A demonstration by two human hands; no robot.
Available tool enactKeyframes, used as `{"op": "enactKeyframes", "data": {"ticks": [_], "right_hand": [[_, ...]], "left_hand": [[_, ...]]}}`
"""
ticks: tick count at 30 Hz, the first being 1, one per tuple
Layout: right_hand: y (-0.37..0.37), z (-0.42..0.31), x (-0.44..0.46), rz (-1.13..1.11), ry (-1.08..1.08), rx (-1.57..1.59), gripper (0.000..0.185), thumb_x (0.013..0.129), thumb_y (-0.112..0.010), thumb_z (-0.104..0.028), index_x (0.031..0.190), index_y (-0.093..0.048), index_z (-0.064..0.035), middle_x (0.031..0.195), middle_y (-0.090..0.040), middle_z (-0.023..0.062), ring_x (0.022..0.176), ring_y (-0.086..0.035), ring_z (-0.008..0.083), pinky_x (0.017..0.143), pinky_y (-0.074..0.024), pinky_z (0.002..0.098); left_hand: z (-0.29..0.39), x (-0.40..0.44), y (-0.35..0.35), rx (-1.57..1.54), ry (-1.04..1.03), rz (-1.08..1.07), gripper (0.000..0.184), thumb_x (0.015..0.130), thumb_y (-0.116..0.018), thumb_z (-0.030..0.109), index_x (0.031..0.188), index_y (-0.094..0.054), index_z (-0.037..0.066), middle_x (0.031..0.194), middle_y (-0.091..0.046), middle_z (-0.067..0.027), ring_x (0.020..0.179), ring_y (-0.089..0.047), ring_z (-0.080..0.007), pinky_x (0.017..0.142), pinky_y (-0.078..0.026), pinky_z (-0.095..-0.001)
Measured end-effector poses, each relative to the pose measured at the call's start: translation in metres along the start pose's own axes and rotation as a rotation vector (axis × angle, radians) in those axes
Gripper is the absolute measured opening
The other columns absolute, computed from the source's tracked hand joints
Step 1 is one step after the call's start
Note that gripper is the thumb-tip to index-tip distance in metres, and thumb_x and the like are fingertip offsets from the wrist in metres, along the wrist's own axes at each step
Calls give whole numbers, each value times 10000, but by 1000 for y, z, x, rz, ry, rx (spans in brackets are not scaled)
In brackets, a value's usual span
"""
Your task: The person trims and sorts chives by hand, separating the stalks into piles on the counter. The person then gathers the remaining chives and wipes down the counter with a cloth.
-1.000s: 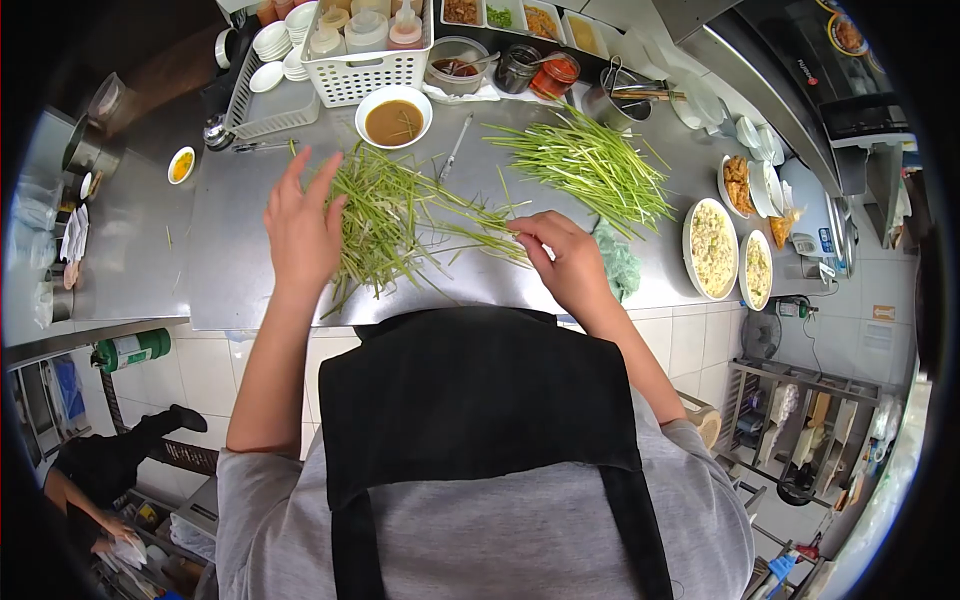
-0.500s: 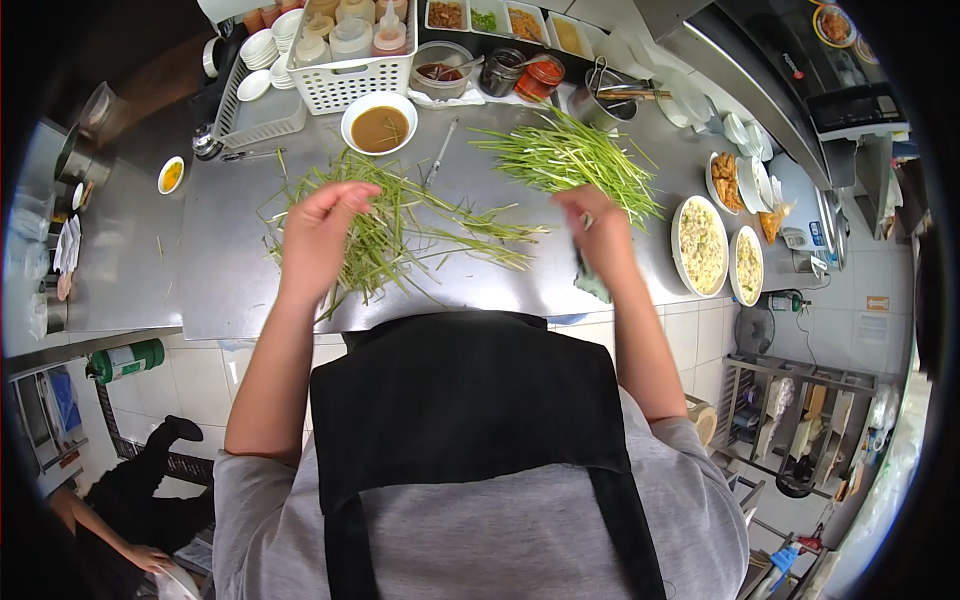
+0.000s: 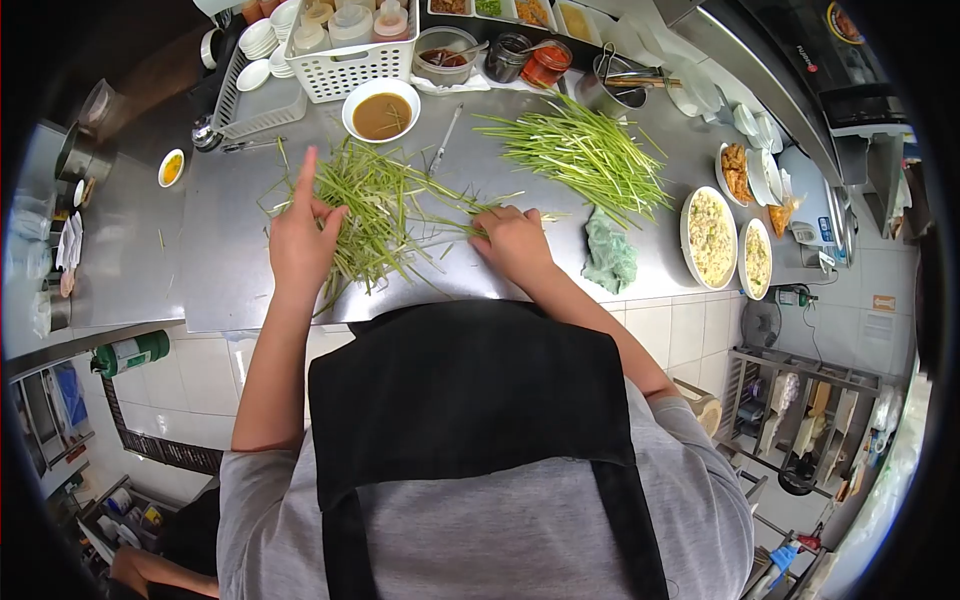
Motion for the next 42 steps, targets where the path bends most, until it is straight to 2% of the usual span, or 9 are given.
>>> {"op": "enactKeyframes", "data": {"ticks": [4, 6, 18, 25, 27, 31, 34, 37, 42], "right_hand": [[10, 11, 13, -70, -57, 94, 105, 805, -642, -203, 813, -659, -100, 815, -642, 67, 852, -610, 240, 751, -423, 421], [17, 26, 15, -166, -238, 550, 104, 807, -664, -169, 858, -668, -79, 817, -652, 82, 752, -615, 224, 707, -465, 371], [56, -10, 20, -414, -257, 1113, 112, 888, -601, -89, 950, -626, 0, 831, -629, 9, 771, -570, 71, 741, -463, 231], [65, -2, 17, -383, -255, 1050, 111, 891, -585, -63, 980, -616, -4, 828, -610, 0, 760, -548, 74, 728, -453, 229], [61, 0, 18, -350, -319, 1229, 107, 897, -583, -74, 977, -617, -13, 825, -608, 2, 750, -542, 77, 712, -446, 227], [61, 1, 20, -251, -506, 1703, 94, 896, -593, -108, 955, -629, -45, 837, -640, 14, 716, -528, 55, 652, -419, 214], [63, -1, 23, -102, -564, 1590, 107, 912, -587, -134, 976, -617, -53, 876, -657, 23, 710, -523, 39, 626, -395, 196], [65, -13, 26, -44, -486, 1550, 110, 919, -578, -130, 996, -604, -56, 900, -664, 23, 716, -527, 33, 627, -394, 188], [58, -28, 27, 9, -462, 1661, 106, 926, -591, -164, 1005, -596, -93, 972, -623, 19, 810, -557, 87, 725, -451, 275]], "left_hand": [[23, -14, 11, 163, -480, 486, 779, 734, -731, 77, 1415, -364, 171, 1203, -564, -110, 1074, -561, -305, 912, -434, -422], [32, -19, 8, 129, -510, 457, 738, 732, -735, 85, 1389, -410, 172, 1157, -584, -94, 1051, -567, -293, 895, -436, -415], [111, -33, -21, 328, -911, 389, 318, 761, -694, 175, 1068, -698, 258, 1008, -604, 2, 938, -539, -194, 854, -367, -365], [102, -26, -21, 160, -802, 73, 185, 832, -631, 160, 998, -713, 172, 872, -617, -31, 903, -550, -178, 876, -367, -358], [86, -18, -20, -677, -378, -112, 186, 882, -584, 118, 1030, -696, 103, 877, -620, -49, 887, -551, -175, 860, -394, -353], [67, -3, -25, -638, -254, 10, 206, 899, -571, 103, 1075, -670, 65, 947, -632, -75, 943, -561, -175, 872, -417, -336], [79, -16, -27, 62, -493, 399, 237, 899, -593, 138, 1115, -648, 57, 1031, -632, -93, 1023, -564, -180, 921, -410, -318], [91, -19, -58, -484, -450, -325, 262, 908, -600, 163, 1134, -628, 34, 1081, -635, -88, 1066, -560, -180, 956, -398, -305], [89, -23, -86, -921, -143, -543, 258, 941, -565, 187, 1122, -631, 15, 975, -647, -15, 970, -557, -107, 907, -405, -260]]}}
Point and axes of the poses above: each hand's wrist, its own x-axis towards the middle knuckle, its own y-axis out of the back of the hand, z = x × y, the point moved 6 cm from there along x, towards the middle knuckle
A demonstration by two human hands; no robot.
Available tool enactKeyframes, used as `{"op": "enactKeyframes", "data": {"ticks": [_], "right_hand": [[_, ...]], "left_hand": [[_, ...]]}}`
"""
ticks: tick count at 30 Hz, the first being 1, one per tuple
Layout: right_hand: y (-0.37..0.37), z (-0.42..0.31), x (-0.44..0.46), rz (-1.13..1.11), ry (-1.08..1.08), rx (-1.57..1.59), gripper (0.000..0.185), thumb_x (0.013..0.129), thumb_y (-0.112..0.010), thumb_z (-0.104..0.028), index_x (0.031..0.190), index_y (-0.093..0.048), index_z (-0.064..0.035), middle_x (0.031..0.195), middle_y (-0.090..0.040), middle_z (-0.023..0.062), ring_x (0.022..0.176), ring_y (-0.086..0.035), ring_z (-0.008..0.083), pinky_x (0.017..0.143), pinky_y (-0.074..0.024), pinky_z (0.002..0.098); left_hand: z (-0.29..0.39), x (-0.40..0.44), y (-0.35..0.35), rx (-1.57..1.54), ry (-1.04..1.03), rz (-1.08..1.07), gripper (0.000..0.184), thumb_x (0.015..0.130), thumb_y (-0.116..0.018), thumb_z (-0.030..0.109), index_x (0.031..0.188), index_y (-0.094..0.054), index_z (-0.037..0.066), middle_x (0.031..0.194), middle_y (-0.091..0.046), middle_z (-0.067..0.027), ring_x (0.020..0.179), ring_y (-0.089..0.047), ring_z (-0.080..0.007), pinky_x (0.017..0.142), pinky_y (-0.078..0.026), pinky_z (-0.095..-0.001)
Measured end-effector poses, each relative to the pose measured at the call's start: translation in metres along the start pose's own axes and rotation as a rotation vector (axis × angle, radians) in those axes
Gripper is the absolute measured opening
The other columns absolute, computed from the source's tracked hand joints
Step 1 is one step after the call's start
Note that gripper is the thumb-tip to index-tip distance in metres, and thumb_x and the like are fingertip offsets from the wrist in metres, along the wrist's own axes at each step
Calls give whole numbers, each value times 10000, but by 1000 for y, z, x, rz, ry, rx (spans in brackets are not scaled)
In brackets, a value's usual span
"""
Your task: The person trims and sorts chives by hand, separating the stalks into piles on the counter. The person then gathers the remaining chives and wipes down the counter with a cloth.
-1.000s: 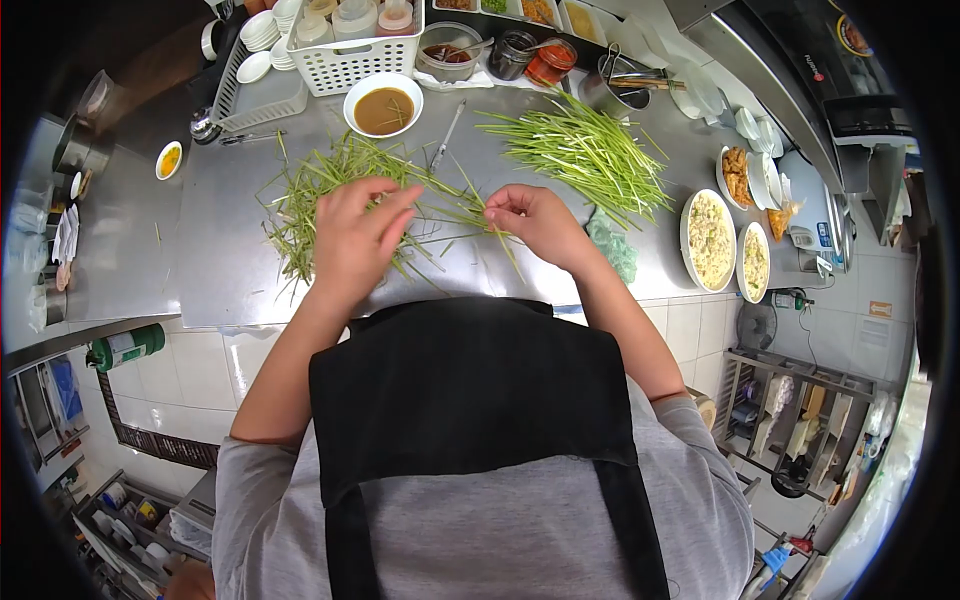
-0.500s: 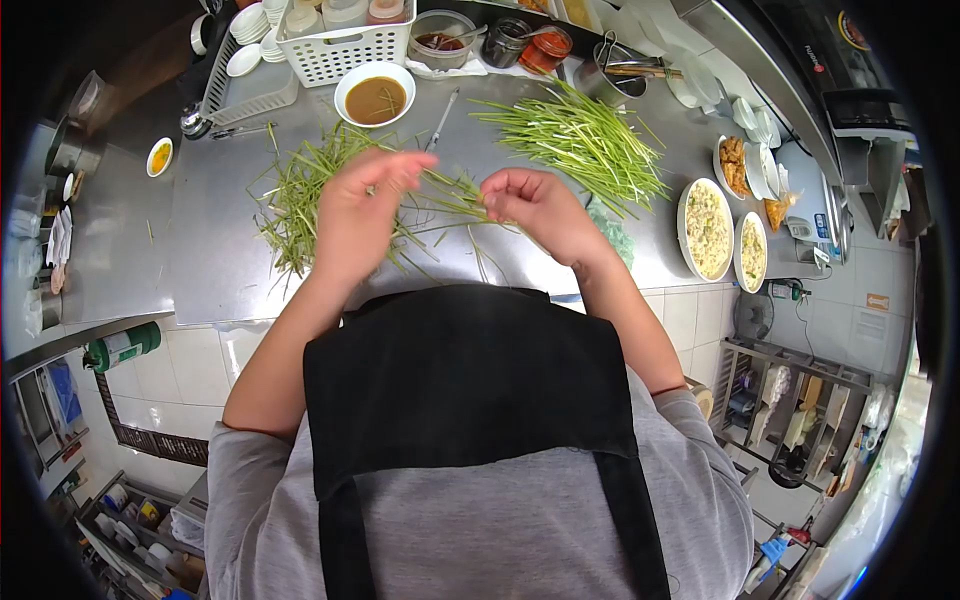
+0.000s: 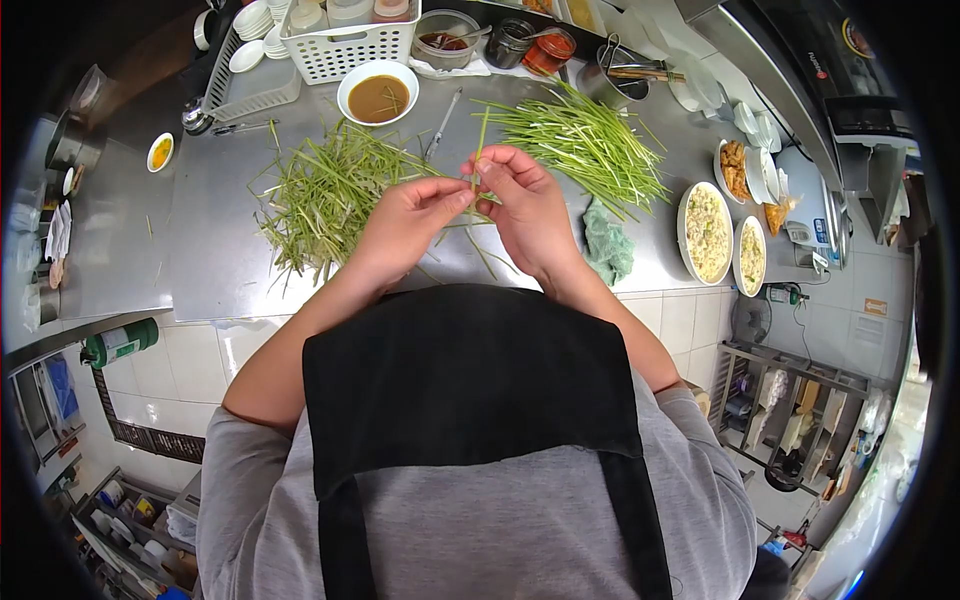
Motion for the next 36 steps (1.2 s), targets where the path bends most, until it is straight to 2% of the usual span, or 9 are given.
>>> {"op": "enactKeyframes", "data": {"ticks": [11, 16, 20, 24, 27, 28, 30, 34, 36], "right_hand": [[-1, -2, -7, 10, -111, 255, 134, 929, -595, -202, 1021, -598, -104, 870, -562, -38, 725, -480, 70, 663, -378, 232], [1, 6, -7, 20, -52, 276, 100, 927, -594, -202, 1007, -592, -140, 940, -574, -53, 807, -485, 70, 699, -381, 248], [14, 0, -1, 46, -13, 281, 78, 933, -578, -211, 989, -589, -159, 1008, -593, -48, 878, -489, 79, 739, -391, 286], [81, -50, 18, 211, 299, -36, 75, 941, -554, -209, 976, -595, -157, 968, -611, -18, 840, -529, 92, 739, -407, 284], [159, -87, 30, 504, 514, -897, 220, 906, -587, -145, 1119, -590, -89, 1010, -625, 39, 911, -578, 173, 751, -453, 359], [161, -83, 27, 507, 506, -896, 220, 906, -587, -145, 1119, -590, -89, 1010, -625, 39, 911, -578, 173, 751, -453, 359], [143, -93, 11, 787, 806, -1696, 298, 834, -635, -110, 1125, -597, -66, 1048, -626, 90, 914, -582, 265, 766, -453, 427], [74, 2, 0, -21, 687, -1645, 201, 778, -618, -150, 973, -663, -165, 1025, -623, 19, 910, -568, 252, 731, -425, 413], [43, 41, -12, -141, 568, -1798, 149, 771, -605, -176, 907, -668, -182, 910, -594, -10, 896, -546, 201, 753, -377, 403]], "left_hand": [[-16, -8, -7, -271, 233, -117, 281, 966, -522, 318, 1105, -630, 98, 890, -553, 86, 796, -470, -31, 710, -376, -214], [-19, -14, -4, -742, 309, 132, 248, 950, -550, 320, 1093, -602, 123, 898, -573, 71, 785, -495, -42, 699, -385, -206], [-53, -10, 23, -675, 275, 184, 231, 948, -561, 287, 1080, -621, 107, 878, -591, 63, 739, -499, -43, 675, -394, -201], [-24, -24, 80, 157, -120, 434, 225, 946, -562, 204, 1068, -664, 44, 878, -641, 23, 767, -552, -63, 726, -440, -209], [-16, -43, 122, 428, -88, 524, 231, 928, -567, 178, 1097, -664, 54, 954, -647, -57, 853, -582, -145, 796, -453, -266], [-7, -47, 131, 742, -195, 562, 240, 923, -568, 185, 1114, -659, 73, 1045, -626, -92, 921, -577, -198, 840, -447, -311], [1, -52, 128, 1056, -302, 589, 252, 918, -569, 193, 1132, -654, 91, 1137, -605, -128, 989, -572, -251, 885, -441, -356], [5, -54, 117, 1258, -308, 664, 321, 893, -598, 235, 1191, -622, 116, 1284, -503, -157, 1167, -476, -338, 978, -371, -437], [6, -52, 106, 1270, -308, 649, 346, 884, -610, 246, 1207, -612, 124, 1301, -490, -150, 1195, -458, -339, 992, -356, -442]]}}
Point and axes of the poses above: each hand's wrist, its own x-axis towards the middle knuckle, its own y-axis out of the back of the hand, z = x × y, the point moved 6 cm from there along x, towards the middle knuckle
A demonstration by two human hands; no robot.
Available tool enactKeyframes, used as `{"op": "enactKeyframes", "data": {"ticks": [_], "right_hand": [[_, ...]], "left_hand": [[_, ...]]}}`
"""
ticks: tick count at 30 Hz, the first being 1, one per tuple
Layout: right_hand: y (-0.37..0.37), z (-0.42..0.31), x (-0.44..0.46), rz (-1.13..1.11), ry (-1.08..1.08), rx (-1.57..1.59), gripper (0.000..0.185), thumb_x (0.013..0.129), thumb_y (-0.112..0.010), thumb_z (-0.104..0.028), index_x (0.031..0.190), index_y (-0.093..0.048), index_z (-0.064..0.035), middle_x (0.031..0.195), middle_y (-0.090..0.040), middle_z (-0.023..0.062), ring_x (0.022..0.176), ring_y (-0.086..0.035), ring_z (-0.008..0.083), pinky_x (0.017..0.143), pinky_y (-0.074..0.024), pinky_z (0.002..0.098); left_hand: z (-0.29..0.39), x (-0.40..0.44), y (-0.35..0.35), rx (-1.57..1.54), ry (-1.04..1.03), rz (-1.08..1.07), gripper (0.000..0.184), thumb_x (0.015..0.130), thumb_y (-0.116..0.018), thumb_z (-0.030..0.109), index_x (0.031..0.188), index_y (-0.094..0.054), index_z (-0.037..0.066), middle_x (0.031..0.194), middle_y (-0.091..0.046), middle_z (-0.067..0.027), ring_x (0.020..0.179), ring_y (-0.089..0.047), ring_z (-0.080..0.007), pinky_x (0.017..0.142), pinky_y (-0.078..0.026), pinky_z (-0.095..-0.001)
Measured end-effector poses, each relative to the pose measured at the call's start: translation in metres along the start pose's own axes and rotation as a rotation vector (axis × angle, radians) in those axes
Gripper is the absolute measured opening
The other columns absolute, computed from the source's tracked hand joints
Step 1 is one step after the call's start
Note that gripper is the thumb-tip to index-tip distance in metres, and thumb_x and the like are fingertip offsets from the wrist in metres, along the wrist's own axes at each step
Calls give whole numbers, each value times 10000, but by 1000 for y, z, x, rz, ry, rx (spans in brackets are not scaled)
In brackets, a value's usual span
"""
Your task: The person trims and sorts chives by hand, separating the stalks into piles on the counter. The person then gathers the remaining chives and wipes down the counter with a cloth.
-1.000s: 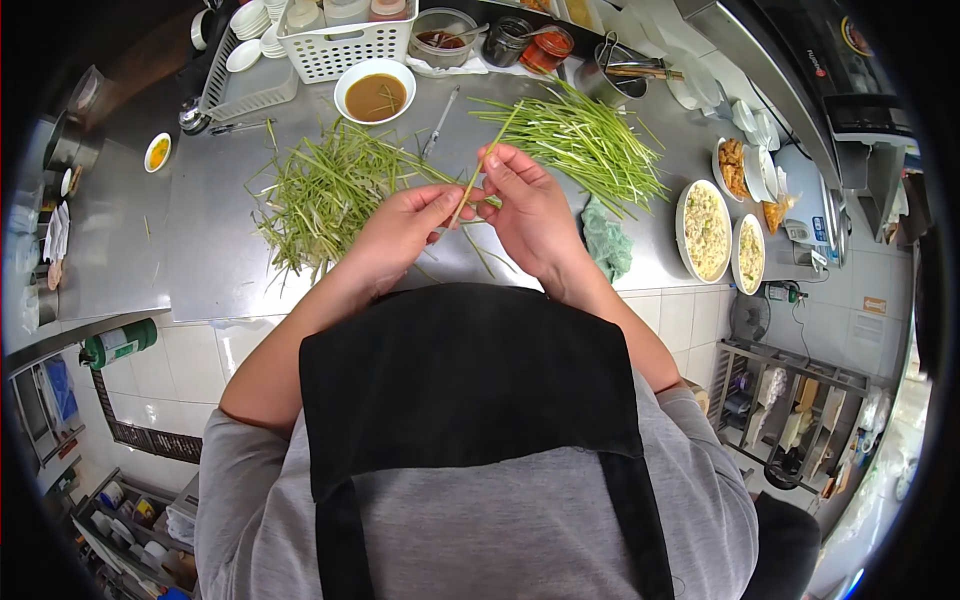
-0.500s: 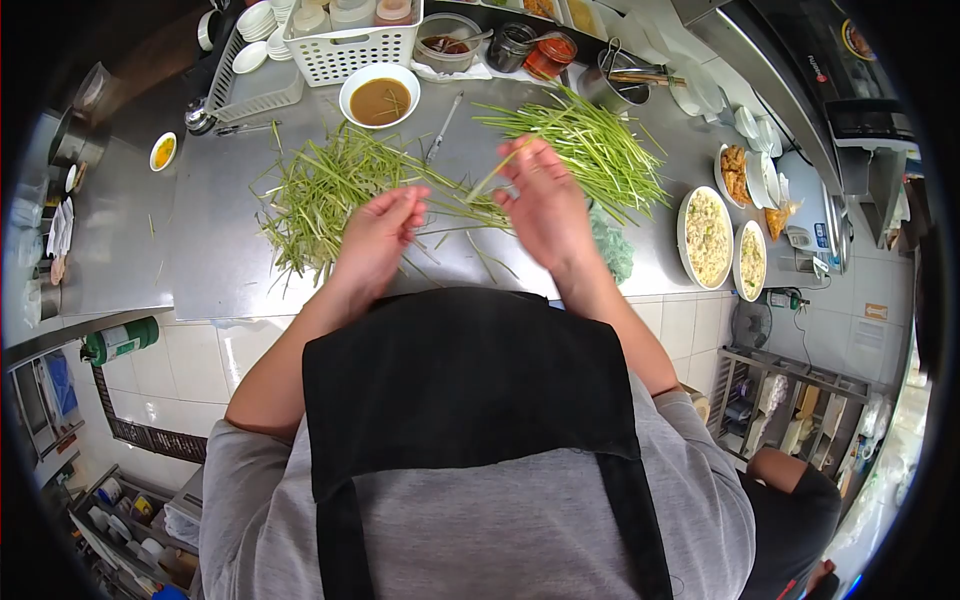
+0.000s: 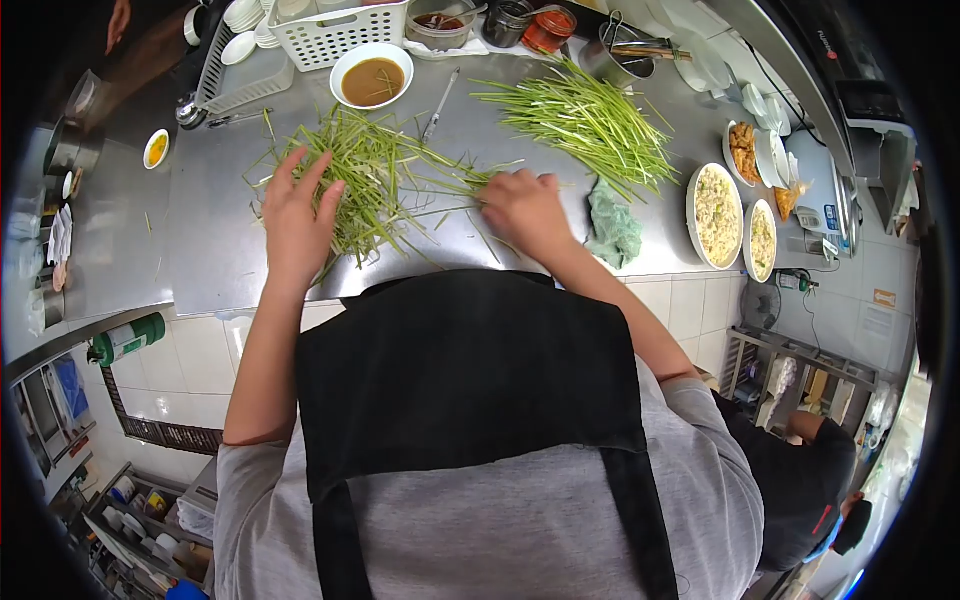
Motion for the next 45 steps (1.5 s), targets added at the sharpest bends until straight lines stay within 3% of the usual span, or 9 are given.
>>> {"op": "enactKeyframes", "data": {"ticks": [6, 11, 13, 21, 23, 27, 32, 39, 45], "right_hand": [[-7, -3, 7, 39, -34, 35, 121, 767, -627, -145, 879, -670, -137, 889, -600, 9, 889, -559, 221, 744, -400, 406], [-1, 27, 9, -174, -584, 1278, 101, 856, -612, -96, 927, -663, -44, 852, -645, 11, 804, -597, 148, 729, -463, 273], [12, 25, 11, -185, -608, 1429, 117, 870, -615, -109, 951, -660, -39, 865, -643, 5, 788, -581, 114, 717, -455, 249], [28, 1, 8, -253, -679, 1851, 179, 878, -620, -111, 1045, -645, -49, 918, -648, -7, 764, -549, 49, 688, -430, 192], [30, 1, 8, -272, -606, 1618, 196, 881, -604, -81, 1069, -636, -38, 936, -647, 0, 811, -565, 50, 731, -449, 197], [37, -9, 7, -260, -499, 1582, 242, 866, -599, -27, 1107, -607, -19, 944, -634, 2, 843, -557, 77, 798, -455, 231], [34, -19, 6, -308, -391, 1593, 227, 895, -543, 3, 1119, -577, -6, 1003, -628, 30, 902, -575, 83, 832, -462, 231], [49, -8, 2, -30, -485, 1634, 201, 909, -558, -43, 1107, -593, -36, 967, -620, 4, 851, -554, 64, 753, -438, 221], [91, 6, 3, 210, -390, 1683, 188, 902, -560, -37, 1084, -604, -31, 929, -630, 2, 812, -532, 57, 722, -431, 224]], "left_hand": [[36, -2, 6, -91, -152, 11, 276, 855, -646, 168, 1125, -657, 111, 1146, -567, -124, 1056, -532, -301, 906, -414, -387], [55, -8, -12, -483, -89, -206, 141, 837, -667, 115, 964, -700, 62, 849, -602, -80, 767, -572, -205, 689, -454, -305], [64, -10, -23, -596, -90, -321, 119, 838, -667, 99, 937, -703, 46, 734, -591, -58, 644, -543, -140, 592, -428, -249], [100, 0, -44, -834, -92, -486, 217, 895, -609, 107, 1094, -643, 27, 795, -600, -43, 728, -545, -103, 663, -434, -228], [102, -3, -58, -1224, 194, -764, 296, 920, -583, 133, 1200, -563, 38, 863, -595, -32, 772, -540, -99, 710, -443, -233], [101, 1, -52, -922, 91, -685, 353, 920, -579, 140, 1260, -522, 61, 914, -580, -21, 768, -526, -90, 727, -455, -240], [105, -4, -58, -1085, 92, -786, 494, 890, -620, 132, 1358, -466, 103, 881, -558, -11, 753, -508, -97, 722, -450, -245], [108, -26, -77, -724, -361, -747, 163, 904, -579, 220, 979, -626, 82, 829, -558, -85, 783, -577, -247, 704, -465, -339], [88, -24, -77, -79, -373, -602, 177, 880, -560, 271, 907, -651, 122, 808, -589, -77, 799, -605, -291, 678, -491, -396]]}}
Point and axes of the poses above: each hand's wrist, its own x-axis towards the middle knuckle, its own y-axis out of the back of the hand, z = x × y, the point moved 6 cm from there along x, towards the middle knuckle
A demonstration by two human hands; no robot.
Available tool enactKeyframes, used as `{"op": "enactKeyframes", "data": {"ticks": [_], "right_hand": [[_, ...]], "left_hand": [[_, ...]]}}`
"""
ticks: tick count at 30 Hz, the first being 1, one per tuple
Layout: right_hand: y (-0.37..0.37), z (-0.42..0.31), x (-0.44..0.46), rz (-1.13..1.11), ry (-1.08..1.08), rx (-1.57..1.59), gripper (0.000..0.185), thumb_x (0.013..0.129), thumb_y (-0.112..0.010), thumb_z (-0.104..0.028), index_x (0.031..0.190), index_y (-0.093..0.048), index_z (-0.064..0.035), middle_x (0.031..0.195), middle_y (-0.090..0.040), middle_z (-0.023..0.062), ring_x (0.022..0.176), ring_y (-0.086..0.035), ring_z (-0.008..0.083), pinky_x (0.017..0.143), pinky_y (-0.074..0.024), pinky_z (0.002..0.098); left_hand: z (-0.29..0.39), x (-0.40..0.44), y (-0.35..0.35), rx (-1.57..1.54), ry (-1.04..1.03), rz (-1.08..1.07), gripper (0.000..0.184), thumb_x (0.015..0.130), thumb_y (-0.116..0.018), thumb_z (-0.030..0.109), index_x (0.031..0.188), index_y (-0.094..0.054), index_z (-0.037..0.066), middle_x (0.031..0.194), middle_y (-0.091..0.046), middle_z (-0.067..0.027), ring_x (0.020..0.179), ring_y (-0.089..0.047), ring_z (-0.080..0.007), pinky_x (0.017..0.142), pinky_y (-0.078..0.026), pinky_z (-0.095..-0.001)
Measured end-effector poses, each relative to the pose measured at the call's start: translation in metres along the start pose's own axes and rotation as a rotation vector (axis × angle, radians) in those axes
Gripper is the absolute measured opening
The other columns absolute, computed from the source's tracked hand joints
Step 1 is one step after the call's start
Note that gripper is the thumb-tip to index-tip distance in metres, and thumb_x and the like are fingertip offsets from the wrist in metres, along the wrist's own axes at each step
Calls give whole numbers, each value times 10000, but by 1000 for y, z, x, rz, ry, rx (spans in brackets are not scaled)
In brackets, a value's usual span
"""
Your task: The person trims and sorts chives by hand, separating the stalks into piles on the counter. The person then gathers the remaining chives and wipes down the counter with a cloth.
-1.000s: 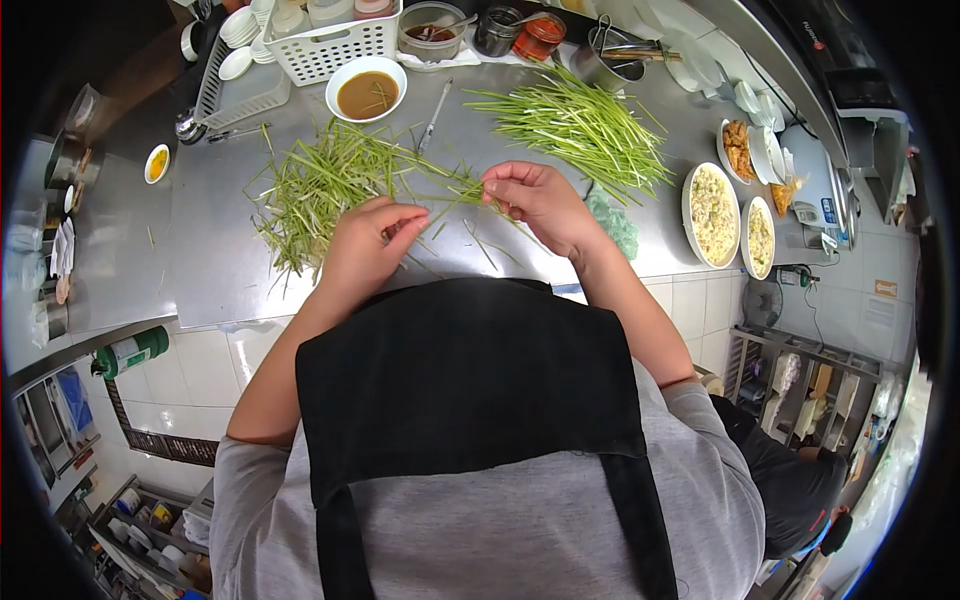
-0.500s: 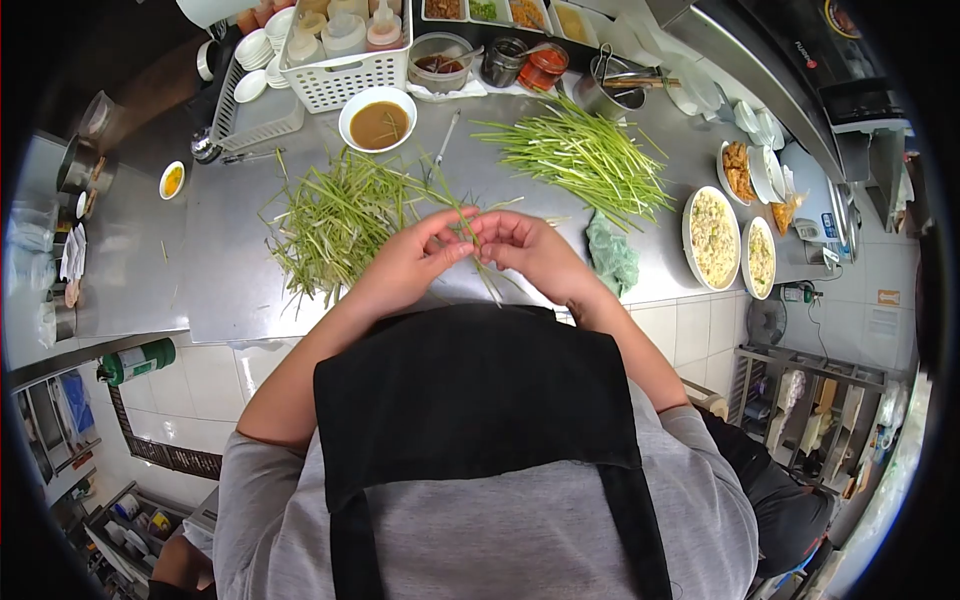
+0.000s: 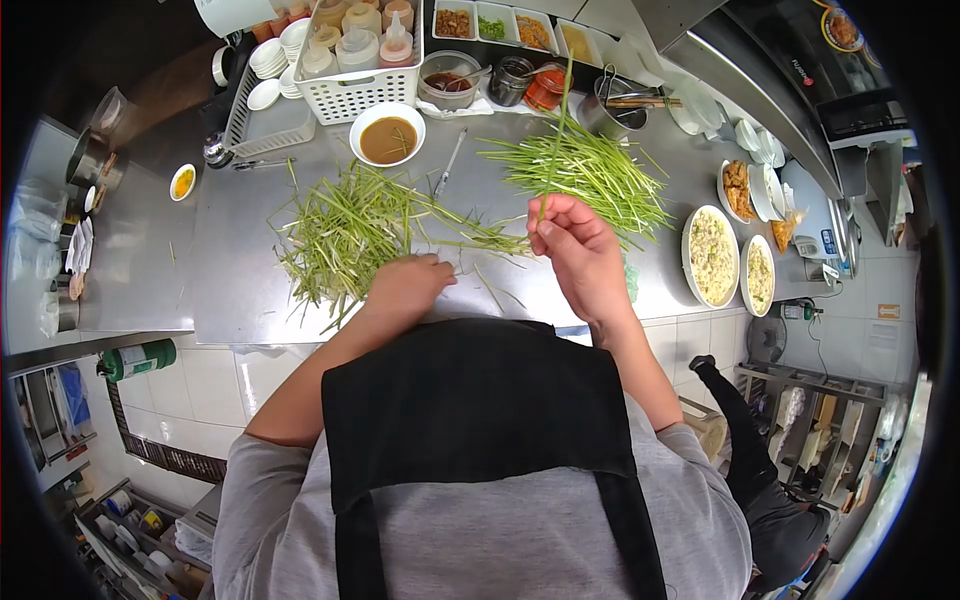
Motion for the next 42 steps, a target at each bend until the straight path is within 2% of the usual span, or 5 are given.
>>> {"op": "enactKeyframes", "data": {"ticks": [10, 18, 24, 29, 42], "right_hand": [[-18, -15, -1, -56, 21, -150, 273, 902, -529, 20, 1172, -546, -24, 950, -578, 6, 840, -565, 89, 785, -461, 237], [-46, 40, 0, -239, -238, -239, 305, 893, -553, 17, 1194, -533, -23, 897, -566, -10, 810, -541, 57, 743, -446, 207], [-37, 62, -4, -293, -388, -283, 240, 894, -570, -32, 1132, -549, -2, 910, -591, 15, 810, -558, 87, 761, -460, 231], [2, 84, 9, 202, -362, 457, 123, 904, -547, -95, 1005, -579, -33, 888, -608, 33, 741, -548, 107, 703, -462, 260], [-77, 51, 46, -155, -107, -208, 245, 979, -467, -187, 1073, -607, -9, 982, -643, 42, 899, -581, 117, 811, -463, 271]], "left_hand": [[4, -6, 48, 6, 121, 271, 307, 888, -576, 290, 1121, -631, 97, 895, -587, -91, 846, -606, -232, 703, -491, -351], [8, 6, 61, -1670, 247, 207, 334, 989, -471, 302, 1187, -575, 54, 1123, -587, -22, 979, -522, -118, 851, -410, -297], [13, 1, 67, -1849, 238, 266, 309, 997, -449, 290, 1139, -581, 48, 1011, -578, -7, 922, -532, -118, 845, -401, -277], [6, -1, 71, -1935, 33, 340, 317, 1006, -426, 285, 1144, -565, 36, 881, -522, 9, 813, -504, -114, 809, -406, -267], [-6, -22, 70, -1696, 270, 418, 375, 1012, -404, 314, 1226, -538, 38, 911, -499, 17, 838, -467, -78, 794, -398, -246]]}}
Point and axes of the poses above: each hand's wrist, its own x-axis towards the middle knuckle, its own y-axis out of the back of the hand, z = x × y, the point moved 6 cm from there along x, towards the middle knuckle
